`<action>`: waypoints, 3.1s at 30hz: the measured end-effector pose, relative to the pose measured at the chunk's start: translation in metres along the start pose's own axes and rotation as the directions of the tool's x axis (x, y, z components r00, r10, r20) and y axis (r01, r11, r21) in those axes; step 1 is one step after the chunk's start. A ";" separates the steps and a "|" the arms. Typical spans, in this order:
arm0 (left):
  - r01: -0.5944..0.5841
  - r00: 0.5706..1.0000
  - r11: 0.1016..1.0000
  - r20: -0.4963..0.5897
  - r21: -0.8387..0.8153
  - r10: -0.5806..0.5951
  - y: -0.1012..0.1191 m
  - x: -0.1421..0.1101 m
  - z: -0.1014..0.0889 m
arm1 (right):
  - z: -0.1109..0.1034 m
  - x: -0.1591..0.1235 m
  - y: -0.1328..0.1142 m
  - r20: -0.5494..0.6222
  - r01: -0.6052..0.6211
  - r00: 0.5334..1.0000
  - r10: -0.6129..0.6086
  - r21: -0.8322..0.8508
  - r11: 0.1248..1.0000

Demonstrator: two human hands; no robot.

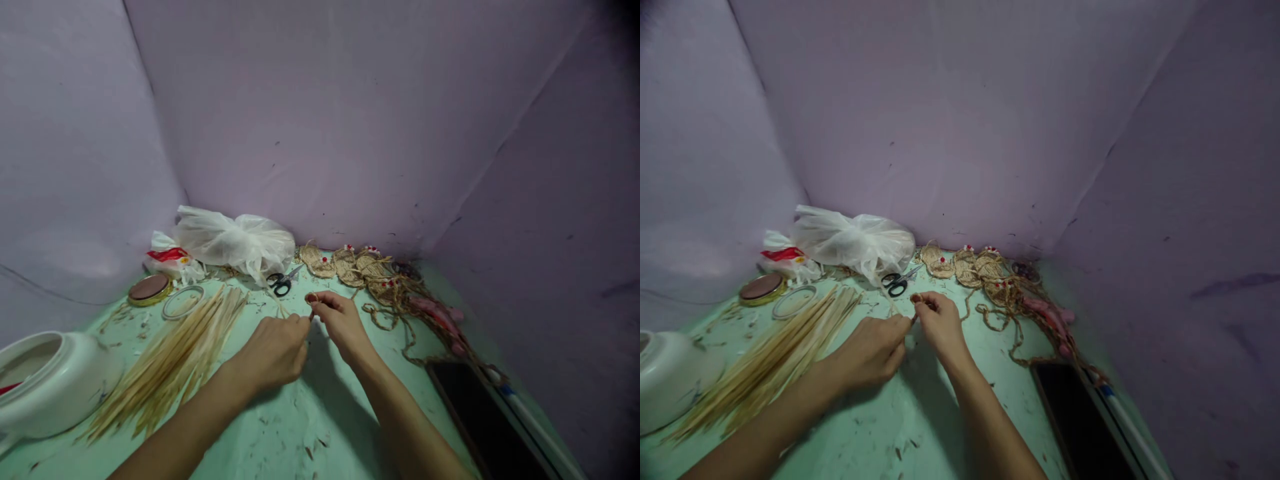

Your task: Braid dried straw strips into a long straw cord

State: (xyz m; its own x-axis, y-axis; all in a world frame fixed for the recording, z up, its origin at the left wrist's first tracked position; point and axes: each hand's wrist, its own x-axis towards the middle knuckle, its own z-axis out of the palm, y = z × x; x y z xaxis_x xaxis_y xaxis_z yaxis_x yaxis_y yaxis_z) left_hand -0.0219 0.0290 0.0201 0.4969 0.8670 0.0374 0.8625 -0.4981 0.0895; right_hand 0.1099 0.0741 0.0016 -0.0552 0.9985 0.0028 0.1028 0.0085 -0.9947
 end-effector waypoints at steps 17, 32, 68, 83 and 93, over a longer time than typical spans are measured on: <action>0.096 0.995 0.962 -0.002 -0.254 -0.100 -0.019 0.004 0.007 | -0.011 -0.004 -0.009 0.078 0.027 0.996 -0.050 0.274 0.961; 0.183 0.978 0.967 -0.070 -0.174 -0.198 -0.031 0.006 0.005 | -0.009 -0.007 -0.003 0.155 0.021 0.986 -0.053 0.196 0.980; 0.032 0.833 -0.017 0.036 -0.999 -0.553 -0.040 0.013 -0.010 | -0.059 0.014 0.025 -0.065 0.173 0.924 -0.378 -0.810 0.561; -0.050 0.947 0.700 -0.256 -0.713 -0.193 -0.013 0.008 0.003 | -0.008 -0.005 0.005 0.047 0.110 0.994 -0.101 -0.264 0.958; 0.036 0.976 0.879 -0.171 -0.475 -0.132 -0.017 0.008 0.015 | -0.016 -0.001 0.003 -0.047 0.014 0.999 -0.016 -0.040 0.999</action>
State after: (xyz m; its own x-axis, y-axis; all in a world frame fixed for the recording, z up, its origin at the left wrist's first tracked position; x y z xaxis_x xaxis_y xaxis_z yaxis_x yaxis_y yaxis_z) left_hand -0.0307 0.0441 0.0036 0.3544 0.9145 0.1951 0.7302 -0.4010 0.5532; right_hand 0.1258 0.0742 0.0005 -0.0102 0.9997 0.0238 0.1412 0.0250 -0.9897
